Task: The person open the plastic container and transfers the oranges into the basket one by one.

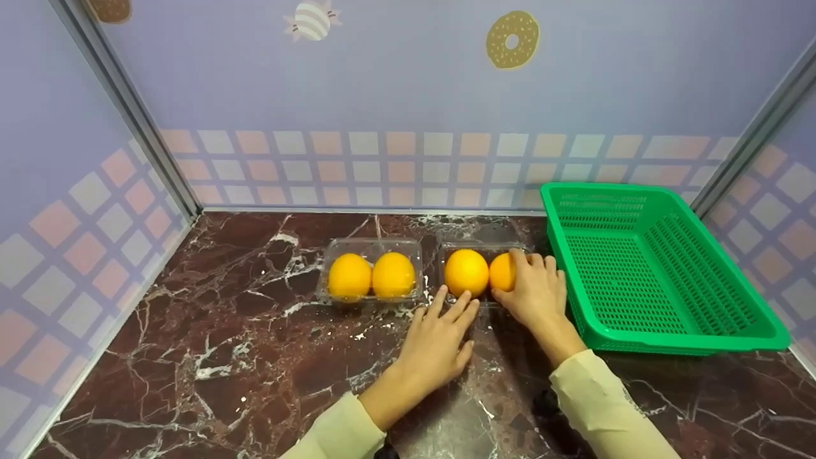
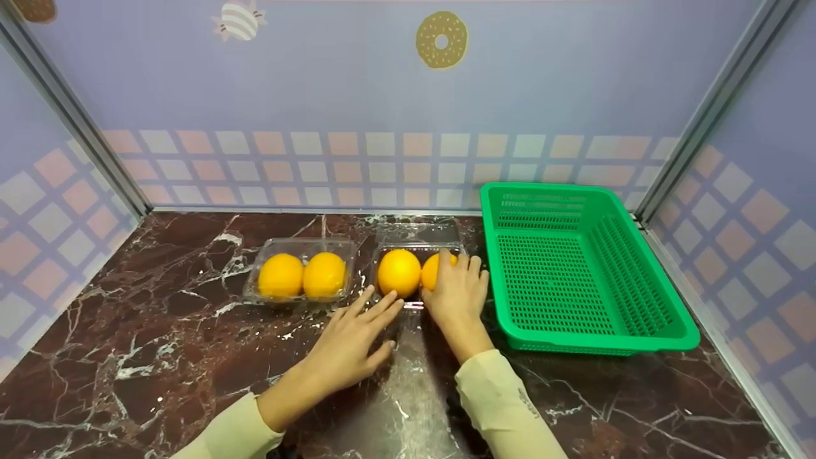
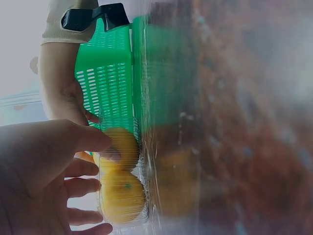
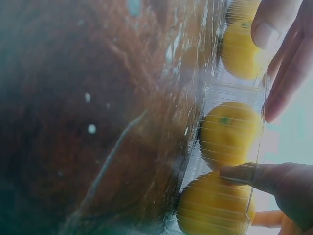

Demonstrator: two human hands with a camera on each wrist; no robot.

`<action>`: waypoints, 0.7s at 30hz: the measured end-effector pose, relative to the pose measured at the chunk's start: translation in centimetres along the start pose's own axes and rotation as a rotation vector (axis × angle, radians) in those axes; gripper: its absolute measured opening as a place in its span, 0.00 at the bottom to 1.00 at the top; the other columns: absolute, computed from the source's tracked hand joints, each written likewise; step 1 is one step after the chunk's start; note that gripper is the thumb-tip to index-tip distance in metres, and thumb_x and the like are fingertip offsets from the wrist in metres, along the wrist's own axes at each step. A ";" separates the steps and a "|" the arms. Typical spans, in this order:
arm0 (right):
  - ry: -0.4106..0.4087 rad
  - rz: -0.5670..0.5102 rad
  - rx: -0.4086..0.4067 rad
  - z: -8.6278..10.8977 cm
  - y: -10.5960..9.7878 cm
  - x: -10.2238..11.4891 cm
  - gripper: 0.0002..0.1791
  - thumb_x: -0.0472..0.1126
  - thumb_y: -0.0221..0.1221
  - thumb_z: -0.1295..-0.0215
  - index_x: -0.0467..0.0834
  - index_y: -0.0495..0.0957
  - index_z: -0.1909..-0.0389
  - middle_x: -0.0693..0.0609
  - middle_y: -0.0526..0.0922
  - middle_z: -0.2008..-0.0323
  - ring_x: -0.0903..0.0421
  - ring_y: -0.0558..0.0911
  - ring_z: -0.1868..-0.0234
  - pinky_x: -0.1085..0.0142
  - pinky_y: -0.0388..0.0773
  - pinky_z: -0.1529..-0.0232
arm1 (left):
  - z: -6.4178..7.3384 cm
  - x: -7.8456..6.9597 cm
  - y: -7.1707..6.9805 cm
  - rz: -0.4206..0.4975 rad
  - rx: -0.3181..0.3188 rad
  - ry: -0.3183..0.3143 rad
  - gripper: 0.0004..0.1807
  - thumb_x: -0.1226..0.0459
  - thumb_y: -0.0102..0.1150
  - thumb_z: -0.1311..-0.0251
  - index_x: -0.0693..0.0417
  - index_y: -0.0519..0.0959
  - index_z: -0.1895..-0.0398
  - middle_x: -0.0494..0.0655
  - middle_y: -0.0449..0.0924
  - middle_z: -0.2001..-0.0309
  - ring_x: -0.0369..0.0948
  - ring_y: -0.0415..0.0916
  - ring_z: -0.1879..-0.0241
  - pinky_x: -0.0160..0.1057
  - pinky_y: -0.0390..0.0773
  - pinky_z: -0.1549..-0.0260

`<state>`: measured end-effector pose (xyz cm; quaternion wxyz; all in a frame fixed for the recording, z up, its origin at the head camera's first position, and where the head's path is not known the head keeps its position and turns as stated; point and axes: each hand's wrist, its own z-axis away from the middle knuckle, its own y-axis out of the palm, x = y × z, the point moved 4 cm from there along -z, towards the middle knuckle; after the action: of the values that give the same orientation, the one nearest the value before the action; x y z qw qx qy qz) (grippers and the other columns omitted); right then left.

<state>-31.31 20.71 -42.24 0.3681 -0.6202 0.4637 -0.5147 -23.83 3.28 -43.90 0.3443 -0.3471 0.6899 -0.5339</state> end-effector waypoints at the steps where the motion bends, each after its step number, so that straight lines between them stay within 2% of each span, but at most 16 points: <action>1: 0.000 -0.001 0.004 0.0 0.0 0.0 0.43 0.48 0.75 0.40 0.37 0.71 0.27 0.28 0.77 0.35 0.30 0.72 0.38 0.36 0.71 0.38 | 0.0 0.0 0.0 -0.007 0.005 -0.001 0.35 0.53 0.62 0.28 0.47 0.68 0.20 0.43 0.64 0.19 0.55 0.58 0.19 0.57 0.74 0.31; 12: 0.006 0.042 0.052 -0.3 0.0 0.4 0.43 0.48 0.73 0.38 0.36 0.68 0.26 0.28 0.75 0.32 0.29 0.72 0.40 0.36 0.71 0.37 | 0.0 0.3 0.2 -0.034 0.005 0.014 0.35 0.51 0.62 0.27 0.47 0.67 0.19 0.43 0.63 0.18 0.55 0.58 0.19 0.59 0.73 0.29; 21: 0.020 0.043 0.076 -0.2 0.1 0.4 0.43 0.48 0.72 0.36 0.36 0.66 0.25 0.27 0.74 0.32 0.29 0.70 0.38 0.37 0.70 0.35 | 0.0 0.6 0.3 -0.066 -0.002 0.067 0.36 0.52 0.63 0.28 0.46 0.67 0.19 0.44 0.64 0.19 0.57 0.59 0.20 0.59 0.73 0.29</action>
<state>-31.47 20.29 -42.15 0.3975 -0.5905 0.4607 -0.5301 -24.20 2.87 -44.25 0.3030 -0.3519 0.6899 -0.5554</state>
